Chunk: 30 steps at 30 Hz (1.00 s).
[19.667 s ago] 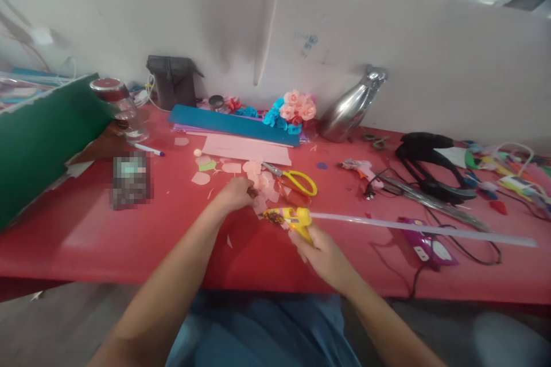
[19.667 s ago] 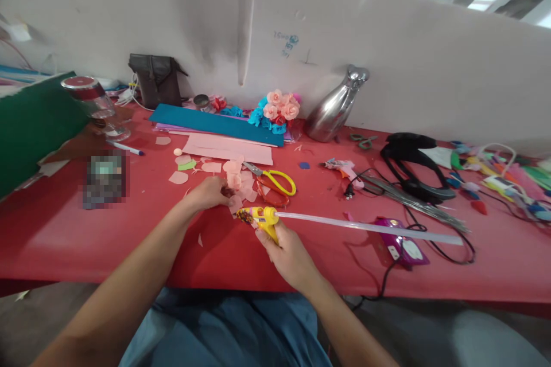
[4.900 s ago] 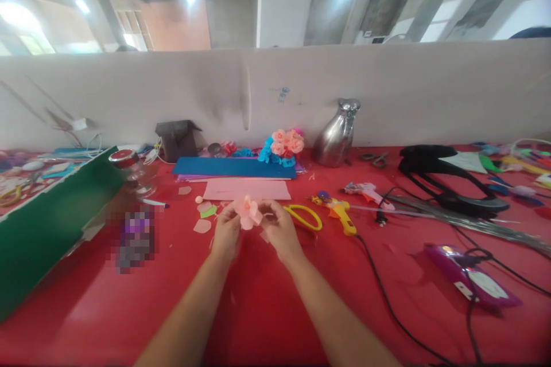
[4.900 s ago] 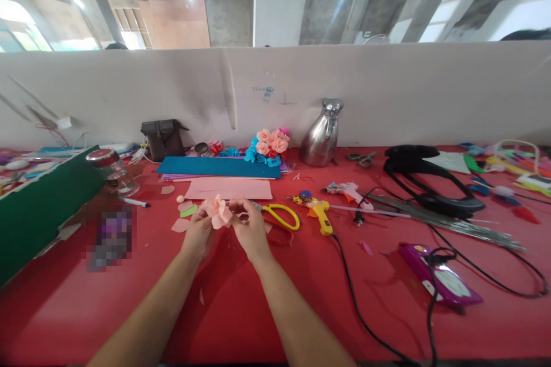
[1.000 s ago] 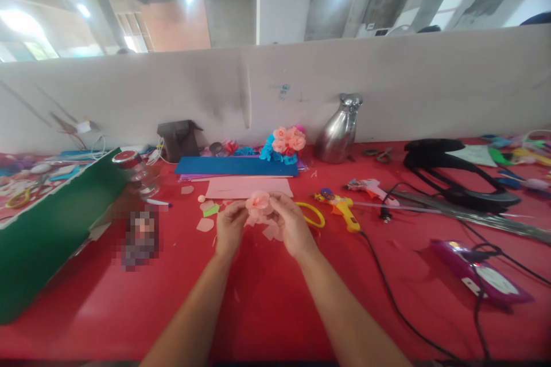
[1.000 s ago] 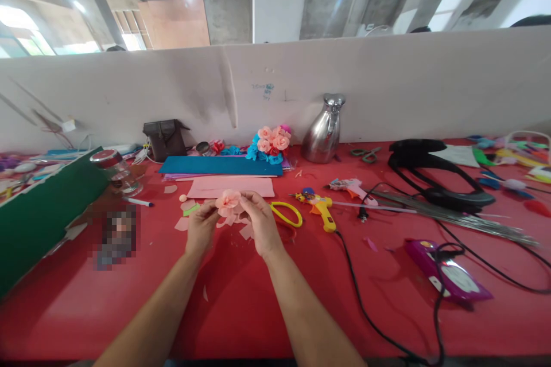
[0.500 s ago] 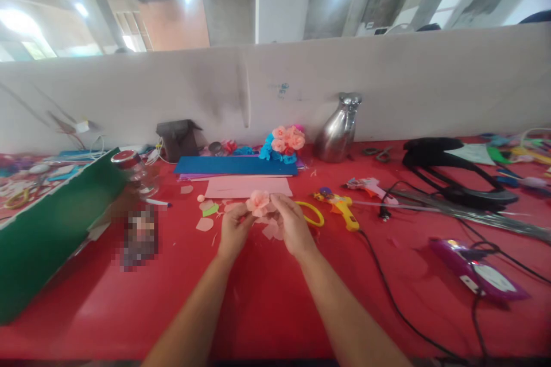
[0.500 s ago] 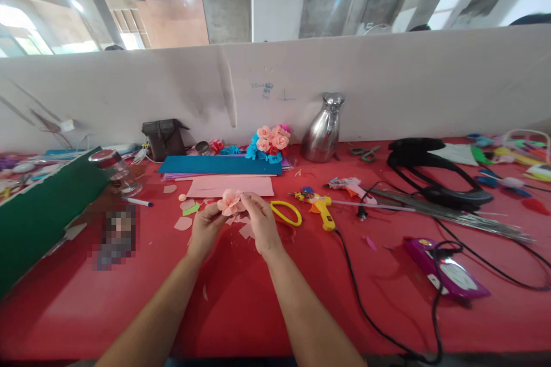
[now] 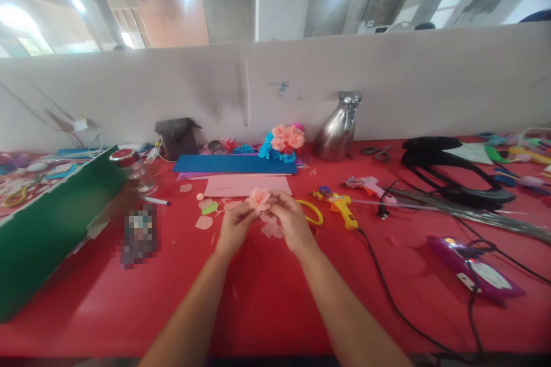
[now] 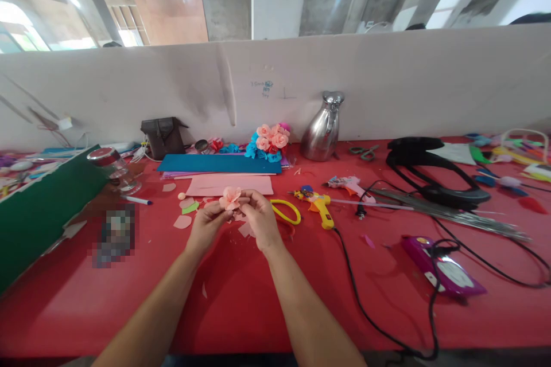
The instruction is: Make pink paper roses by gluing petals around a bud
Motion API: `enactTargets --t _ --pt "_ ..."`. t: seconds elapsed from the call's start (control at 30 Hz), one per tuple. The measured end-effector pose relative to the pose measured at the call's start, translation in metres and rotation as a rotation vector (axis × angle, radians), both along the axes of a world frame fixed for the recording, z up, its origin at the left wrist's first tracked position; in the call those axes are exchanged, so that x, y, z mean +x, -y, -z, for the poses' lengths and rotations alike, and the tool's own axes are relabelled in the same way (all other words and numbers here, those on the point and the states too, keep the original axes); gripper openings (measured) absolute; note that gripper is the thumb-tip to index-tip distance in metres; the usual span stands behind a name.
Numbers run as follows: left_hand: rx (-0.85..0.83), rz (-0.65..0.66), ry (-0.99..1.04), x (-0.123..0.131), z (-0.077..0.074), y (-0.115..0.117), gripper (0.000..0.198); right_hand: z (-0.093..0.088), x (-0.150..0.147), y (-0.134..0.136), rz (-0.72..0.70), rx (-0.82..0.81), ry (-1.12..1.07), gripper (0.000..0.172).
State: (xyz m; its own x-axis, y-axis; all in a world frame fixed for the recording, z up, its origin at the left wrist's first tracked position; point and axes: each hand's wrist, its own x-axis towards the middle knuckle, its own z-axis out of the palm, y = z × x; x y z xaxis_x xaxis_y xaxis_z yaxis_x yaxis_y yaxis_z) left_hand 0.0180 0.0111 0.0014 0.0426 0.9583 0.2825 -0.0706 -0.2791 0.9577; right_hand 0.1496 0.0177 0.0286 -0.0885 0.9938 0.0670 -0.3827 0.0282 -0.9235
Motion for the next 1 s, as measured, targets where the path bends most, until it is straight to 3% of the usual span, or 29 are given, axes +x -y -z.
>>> enactTargets --t 0.3,0.67,1.0 --pt "-0.045 -0.021 0.144 -0.003 0.009 -0.004 0.013 -0.002 0.001 0.004 -0.058 0.100 0.059 0.021" --pt "0.114 -0.262 0.002 -0.006 0.019 -0.007 0.013 0.004 0.001 0.008 -0.041 0.236 0.198 0.025" --pt "0.067 -0.194 -0.013 -0.005 0.019 -0.006 0.022 0.003 0.000 0.005 0.070 0.212 0.148 0.023"
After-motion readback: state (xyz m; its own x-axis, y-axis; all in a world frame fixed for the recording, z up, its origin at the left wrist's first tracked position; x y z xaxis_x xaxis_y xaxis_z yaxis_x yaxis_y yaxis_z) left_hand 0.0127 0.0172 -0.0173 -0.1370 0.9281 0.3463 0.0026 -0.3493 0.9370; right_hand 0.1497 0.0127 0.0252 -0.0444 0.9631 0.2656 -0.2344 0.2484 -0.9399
